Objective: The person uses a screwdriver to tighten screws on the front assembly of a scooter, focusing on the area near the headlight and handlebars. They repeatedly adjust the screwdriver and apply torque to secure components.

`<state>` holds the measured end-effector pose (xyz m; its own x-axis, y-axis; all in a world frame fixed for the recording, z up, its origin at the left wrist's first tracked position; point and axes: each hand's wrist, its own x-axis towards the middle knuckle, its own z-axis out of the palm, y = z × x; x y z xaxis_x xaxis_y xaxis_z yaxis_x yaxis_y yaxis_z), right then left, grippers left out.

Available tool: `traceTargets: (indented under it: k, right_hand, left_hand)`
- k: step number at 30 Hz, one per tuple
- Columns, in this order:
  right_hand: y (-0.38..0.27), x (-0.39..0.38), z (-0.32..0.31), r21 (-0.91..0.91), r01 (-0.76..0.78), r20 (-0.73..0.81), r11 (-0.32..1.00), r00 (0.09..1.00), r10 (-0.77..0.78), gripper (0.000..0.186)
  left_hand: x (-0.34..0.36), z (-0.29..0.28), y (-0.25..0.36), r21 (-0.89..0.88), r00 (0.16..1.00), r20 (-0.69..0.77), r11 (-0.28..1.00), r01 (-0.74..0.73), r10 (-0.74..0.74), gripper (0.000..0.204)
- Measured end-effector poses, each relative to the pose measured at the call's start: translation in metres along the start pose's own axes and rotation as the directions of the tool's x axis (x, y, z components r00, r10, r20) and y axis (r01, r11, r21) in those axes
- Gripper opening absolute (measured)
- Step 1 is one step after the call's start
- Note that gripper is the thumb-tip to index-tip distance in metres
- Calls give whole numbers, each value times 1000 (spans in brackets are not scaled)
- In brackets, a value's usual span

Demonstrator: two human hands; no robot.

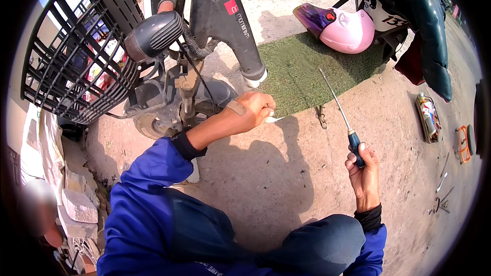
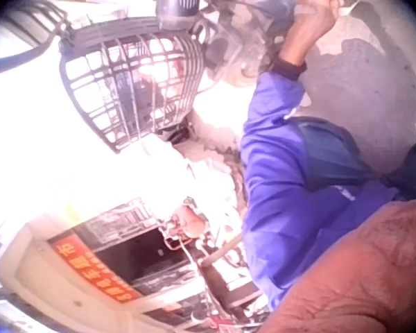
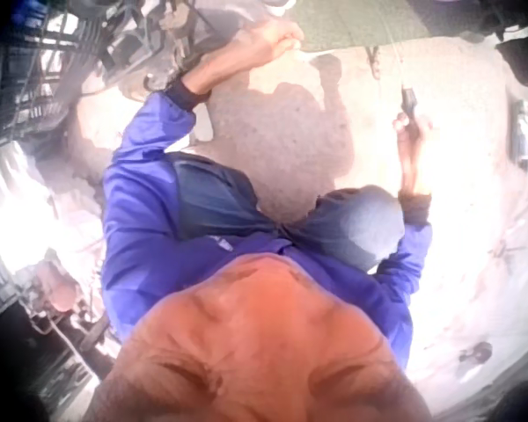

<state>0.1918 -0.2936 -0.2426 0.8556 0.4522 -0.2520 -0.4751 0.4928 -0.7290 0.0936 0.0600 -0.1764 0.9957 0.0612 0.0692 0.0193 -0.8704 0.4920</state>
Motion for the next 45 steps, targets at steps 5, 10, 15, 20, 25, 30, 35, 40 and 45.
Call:
traceTargets:
  k: [5,10,15,20,25,30,35,40,45]
  right_hand:
    - [60,-23,-45,119,-201,79,972,978,192,38]
    - [68,-13,-59,32,-269,125,963,957,263,39]
    - [70,-20,-64,-5,-247,66,969,967,247,49]
    - [80,-19,-61,-103,-245,112,964,960,256,55]
    - [73,-3,-38,-186,-258,217,948,930,296,53]
    - [84,11,-29,-211,-260,278,942,908,313,53]
    - [81,22,-5,-271,-191,312,944,910,273,61]
    - [55,32,29,-351,-29,365,936,916,166,64]
    - [17,21,84,-366,143,445,920,895,38,62]
  left_hand:
    - [43,35,-36,168,985,-169,986,-7,36,20]
    - [103,59,-51,292,967,-250,948,125,-50,20]
    - [140,71,-42,472,981,-184,870,142,-60,13]
    - [124,68,-57,394,950,-288,919,2,121,7]
    - [74,33,-38,218,891,-369,957,-193,264,7]
    - [9,-18,-1,57,911,-405,997,-58,76,9]
    - [-36,-65,3,325,813,-506,937,-128,286,15]
    - [-72,-77,12,502,681,-645,864,36,346,14]
    - [-86,-84,4,294,592,-770,956,-1,237,15]
